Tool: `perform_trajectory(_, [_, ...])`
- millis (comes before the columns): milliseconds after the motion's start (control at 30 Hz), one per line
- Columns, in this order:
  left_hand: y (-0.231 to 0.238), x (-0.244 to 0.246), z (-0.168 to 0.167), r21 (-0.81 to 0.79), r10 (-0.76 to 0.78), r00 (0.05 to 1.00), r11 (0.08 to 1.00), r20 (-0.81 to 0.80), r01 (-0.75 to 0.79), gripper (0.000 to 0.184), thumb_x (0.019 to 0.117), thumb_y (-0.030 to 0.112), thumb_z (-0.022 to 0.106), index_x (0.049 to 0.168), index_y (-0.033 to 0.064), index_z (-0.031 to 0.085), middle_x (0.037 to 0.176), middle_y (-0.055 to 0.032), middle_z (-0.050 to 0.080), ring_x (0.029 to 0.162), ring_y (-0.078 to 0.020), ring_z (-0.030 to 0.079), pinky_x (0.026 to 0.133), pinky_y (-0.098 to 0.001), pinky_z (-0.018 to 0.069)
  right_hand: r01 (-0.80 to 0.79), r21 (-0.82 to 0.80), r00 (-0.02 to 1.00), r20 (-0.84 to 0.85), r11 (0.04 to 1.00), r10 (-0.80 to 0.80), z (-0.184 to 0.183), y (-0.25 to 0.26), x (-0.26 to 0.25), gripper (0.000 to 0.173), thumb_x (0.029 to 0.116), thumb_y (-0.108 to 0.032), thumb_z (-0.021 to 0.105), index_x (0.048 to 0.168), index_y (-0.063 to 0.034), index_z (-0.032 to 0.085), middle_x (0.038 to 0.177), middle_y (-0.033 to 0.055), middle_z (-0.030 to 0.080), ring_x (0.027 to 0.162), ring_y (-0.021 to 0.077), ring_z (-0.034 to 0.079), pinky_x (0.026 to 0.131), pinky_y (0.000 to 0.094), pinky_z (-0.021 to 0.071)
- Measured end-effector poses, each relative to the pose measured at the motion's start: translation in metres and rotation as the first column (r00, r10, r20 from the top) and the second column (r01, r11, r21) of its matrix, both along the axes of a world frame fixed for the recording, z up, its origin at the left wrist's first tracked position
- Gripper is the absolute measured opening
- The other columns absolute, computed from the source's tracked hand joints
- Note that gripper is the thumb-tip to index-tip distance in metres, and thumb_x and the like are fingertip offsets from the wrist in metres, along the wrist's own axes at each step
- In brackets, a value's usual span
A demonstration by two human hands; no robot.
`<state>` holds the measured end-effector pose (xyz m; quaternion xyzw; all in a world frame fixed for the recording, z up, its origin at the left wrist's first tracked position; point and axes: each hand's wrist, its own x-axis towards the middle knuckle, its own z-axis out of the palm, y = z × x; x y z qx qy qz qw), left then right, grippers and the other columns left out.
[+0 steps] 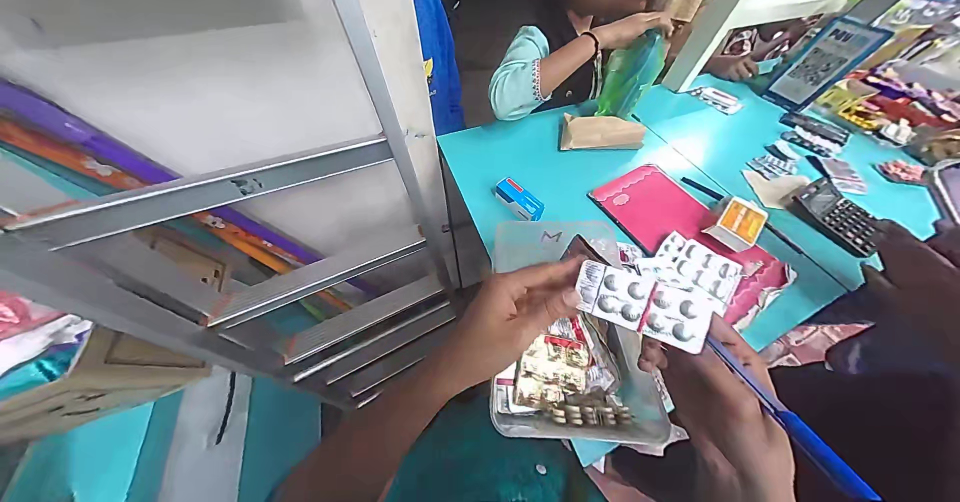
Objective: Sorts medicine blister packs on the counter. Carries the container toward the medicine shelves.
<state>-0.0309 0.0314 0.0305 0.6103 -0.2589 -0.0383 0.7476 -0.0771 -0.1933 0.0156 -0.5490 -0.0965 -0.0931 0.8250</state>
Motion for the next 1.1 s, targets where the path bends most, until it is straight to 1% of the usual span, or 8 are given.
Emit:
perform_trajectory(133, [-0.001,-0.009,0.006,-0.162,-0.146,0.971,0.980,-0.190,0.116,0.027,0.1053,0.002,0.049,0.127,-0.0091,0.062,0.116,-0.0087,0.074,0.102,-0.0179,0.074,0.093,-0.0368,0.0628,0.019,-0.074,1.000,0.004,0.997,-0.019,-0.002,-0.002,0.000,0.018,0.0991,-0.025,0.066,0.109,-0.0134,0.075,0.090,0.0038,0.078,0.071,0.0098,0.074,0.065,0.0234,0.0624])
perform_trajectory(200, [-0.001,-0.012,0.009,-0.221,-0.189,0.947,0.966,-0.259,0.132,0.028,0.1056,0.001,0.048,0.128,-0.0086,0.061,0.117,-0.0106,0.074,0.103,-0.0205,0.075,0.094,-0.0382,0.0624,0.167,-0.158,0.985,0.063,0.973,-0.159,-0.001,0.000,-0.001,0.020,0.0996,-0.021,0.065,0.115,-0.0125,0.073,0.095,0.0011,0.078,0.076,0.0101,0.075,0.067,0.0254,0.0637])
perform_trajectory(333, [-0.005,-0.014,0.007,-0.231,-0.163,0.935,0.969,-0.315,0.091,0.030,0.1052,0.000,0.048,0.132,-0.0102,0.059,0.121,-0.0128,0.073,0.106,-0.0196,0.074,0.096,-0.0366,0.0614,0.664,-0.380,0.725,0.536,0.643,-0.433,0.002,0.002,-0.004,0.041,0.1030,-0.011,0.058,0.144,-0.0089,0.052,0.133,-0.0072,0.067,0.118,0.0082,0.066,0.099,0.0273,0.0570])
perform_trajectory(433, [-0.011,-0.014,0.005,-0.267,-0.149,0.928,0.962,-0.342,0.056,0.031,0.1046,-0.001,0.049,0.132,-0.0111,0.059,0.120,-0.0150,0.072,0.105,-0.0209,0.074,0.096,-0.0367,0.0611,0.759,-0.436,0.620,0.711,0.483,-0.333,0.006,0.010,-0.014,0.048,0.1045,-0.017,0.056,0.151,-0.0280,0.047,0.149,-0.0075,0.056,0.135,0.0113,0.056,0.112,0.0321,0.0487])
perform_trajectory(533, [-0.016,-0.017,0.005,-0.241,-0.111,0.943,0.970,-0.313,0.034,0.030,0.1038,-0.001,0.050,0.130,-0.0114,0.060,0.117,-0.0131,0.073,0.101,-0.0181,0.075,0.093,-0.0349,0.0624,0.679,-0.594,0.721,0.650,0.431,-0.240,0.004,0.031,-0.017,0.050,0.0995,-0.027,0.068,0.143,-0.0053,0.055,0.143,0.0096,0.061,0.137,0.0110,0.053,0.115,0.0268,0.0432])
perform_trajectory(667, [-0.023,-0.024,0.001,-0.189,-0.034,0.983,0.982,-0.178,0.000,0.028,0.1024,-0.002,0.052,0.127,-0.0125,0.061,0.113,-0.0092,0.074,0.096,-0.0123,0.074,0.088,-0.0308,0.0630,0.604,-0.591,0.784,0.562,0.534,-0.264,0.000,0.040,-0.008,0.057,0.0948,-0.024,0.074,0.138,0.0084,0.056,0.138,0.0196,0.064,0.132,0.0115,0.059,0.110,0.0226,0.0466])
perform_trajectory(867, [-0.023,-0.023,0.000,-0.300,-0.085,0.964,0.954,-0.254,0.005,0.027,0.1017,-0.004,0.051,0.125,-0.0085,0.064,0.114,-0.0090,0.075,0.101,-0.0179,0.075,0.090,-0.0358,0.0633,0.405,-0.429,0.879,0.426,0.807,-0.214,0.010,0.033,-0.008,0.038,0.1016,-0.012,0.061,0.138,-0.0010,0.060,0.134,0.0006,0.069,0.121,0.0073,0.065,0.103,0.0219,0.0535])
perform_trajectory(1100, [-0.022,-0.022,0.001,-0.346,-0.139,0.919,0.938,-0.369,0.003,0.027,0.1026,-0.004,0.049,0.123,-0.0071,0.065,0.112,-0.0109,0.076,0.098,-0.0192,0.076,0.089,-0.0355,0.0636,0.308,-0.341,0.904,0.394,0.888,-0.163,0.006,0.027,-0.006,0.039,0.1028,-0.012,0.058,0.141,-0.0035,0.058,0.139,0.0056,0.065,0.126,0.0161,0.063,0.105,0.0281,0.0543])
